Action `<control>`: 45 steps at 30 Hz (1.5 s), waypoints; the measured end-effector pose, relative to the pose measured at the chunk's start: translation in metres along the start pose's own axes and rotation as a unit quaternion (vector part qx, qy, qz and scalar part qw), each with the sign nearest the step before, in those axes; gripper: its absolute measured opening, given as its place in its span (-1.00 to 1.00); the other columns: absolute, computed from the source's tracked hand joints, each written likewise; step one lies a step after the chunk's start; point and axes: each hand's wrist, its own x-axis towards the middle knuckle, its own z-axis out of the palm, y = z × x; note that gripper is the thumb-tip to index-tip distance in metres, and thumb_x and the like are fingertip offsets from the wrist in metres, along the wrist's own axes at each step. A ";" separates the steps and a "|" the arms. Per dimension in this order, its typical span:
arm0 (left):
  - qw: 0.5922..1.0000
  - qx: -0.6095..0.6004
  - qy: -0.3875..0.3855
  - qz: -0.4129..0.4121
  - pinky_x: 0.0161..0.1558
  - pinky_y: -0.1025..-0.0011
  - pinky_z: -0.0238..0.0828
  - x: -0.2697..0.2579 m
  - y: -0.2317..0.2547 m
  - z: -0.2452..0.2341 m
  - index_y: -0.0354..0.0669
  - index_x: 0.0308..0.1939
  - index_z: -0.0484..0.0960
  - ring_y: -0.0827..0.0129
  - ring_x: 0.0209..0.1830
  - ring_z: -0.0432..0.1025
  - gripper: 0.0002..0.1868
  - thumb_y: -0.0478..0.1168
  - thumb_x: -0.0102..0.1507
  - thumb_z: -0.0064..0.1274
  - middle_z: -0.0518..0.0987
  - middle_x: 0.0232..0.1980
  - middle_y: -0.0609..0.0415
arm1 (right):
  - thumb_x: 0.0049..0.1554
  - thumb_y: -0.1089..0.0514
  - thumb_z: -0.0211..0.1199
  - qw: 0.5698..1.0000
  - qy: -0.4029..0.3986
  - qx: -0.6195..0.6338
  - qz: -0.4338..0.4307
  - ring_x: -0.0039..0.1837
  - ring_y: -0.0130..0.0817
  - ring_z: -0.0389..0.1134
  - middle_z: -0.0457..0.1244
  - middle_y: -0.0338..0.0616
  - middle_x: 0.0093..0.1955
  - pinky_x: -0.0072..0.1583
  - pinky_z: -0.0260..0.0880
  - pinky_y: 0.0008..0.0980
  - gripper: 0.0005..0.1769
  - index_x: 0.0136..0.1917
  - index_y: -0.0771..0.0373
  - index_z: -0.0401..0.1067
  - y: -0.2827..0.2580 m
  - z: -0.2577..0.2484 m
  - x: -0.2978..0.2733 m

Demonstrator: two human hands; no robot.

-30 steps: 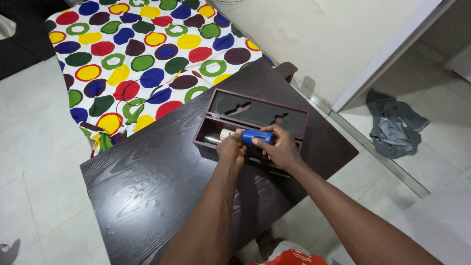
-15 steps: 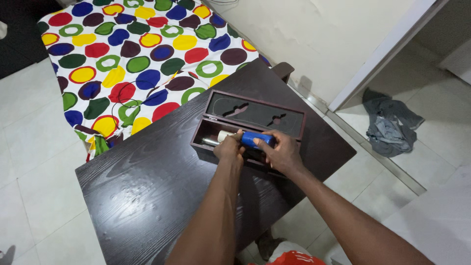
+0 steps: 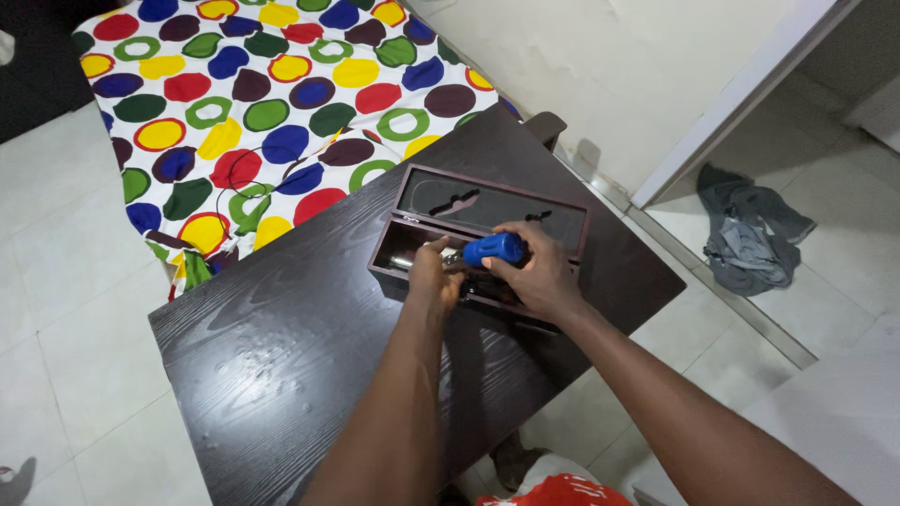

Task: The person opens a wooden tool case on a small dark table and removes its contents one at a time, placing a blue bottle, a white cup, pliers, screwdrivers, a wrench and other hand tools onto the tabletop. The clip ends with the tools laid out on the table and the case still open.

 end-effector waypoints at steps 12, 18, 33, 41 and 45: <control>0.917 0.358 0.083 0.156 -0.47 0.38 0.45 -0.017 0.018 -0.009 -0.51 -0.18 0.64 0.38 -0.49 0.47 -0.78 -0.33 0.30 -0.02 0.58 -0.39 0.01 | 0.06 -0.02 0.43 0.999 -0.004 -0.004 0.049 0.24 -0.19 0.41 0.35 -0.02 0.19 0.27 0.41 -0.16 -0.43 0.29 0.18 0.44 0.006 0.008 0.008; 0.924 0.378 0.033 0.051 -0.42 0.22 0.61 -0.041 0.006 0.002 -0.53 -0.17 0.60 0.01 -0.38 0.59 -0.74 -0.30 0.36 -0.07 0.63 -0.35 -0.21 | 0.13 -0.04 0.39 0.999 0.017 0.035 0.014 0.12 -0.30 0.45 0.36 -0.03 0.14 0.11 0.51 -0.32 -0.44 0.32 0.21 0.41 0.003 0.004 0.011; 0.994 0.098 0.057 -0.003 -0.45 0.47 0.21 -0.017 -0.022 0.002 -0.11 -0.12 0.52 0.48 -0.50 0.28 -0.74 -0.11 0.28 0.27 0.42 -0.39 0.18 | 0.09 0.09 0.41 0.929 0.063 0.257 0.260 -0.30 -0.23 0.50 0.34 0.13 -0.18 -0.28 0.59 -0.45 -0.54 -0.01 0.46 0.26 0.008 0.005 0.000; 0.997 0.076 -0.020 0.023 -0.56 0.59 0.13 -0.012 -0.012 0.002 -0.20 -0.25 0.56 0.54 -0.54 0.27 -0.84 -0.20 0.29 0.17 0.48 -0.38 0.15 | 0.06 0.09 0.43 0.931 0.057 0.256 0.255 -0.34 -0.28 0.48 0.36 0.17 -0.20 -0.34 0.54 -0.47 -0.55 -0.03 0.47 0.32 0.005 -0.003 0.005; 0.995 0.076 -0.063 0.018 -0.55 0.58 0.18 -0.008 -0.004 -0.004 -0.15 -0.27 0.50 0.53 -0.53 0.28 -0.82 -0.15 0.33 0.10 0.49 -0.35 0.13 | 0.10 0.01 0.39 0.926 0.074 0.217 0.301 -0.37 -0.24 0.47 0.36 0.28 -0.23 -0.36 0.54 -0.44 -0.53 -0.03 0.48 0.32 0.000 -0.012 0.007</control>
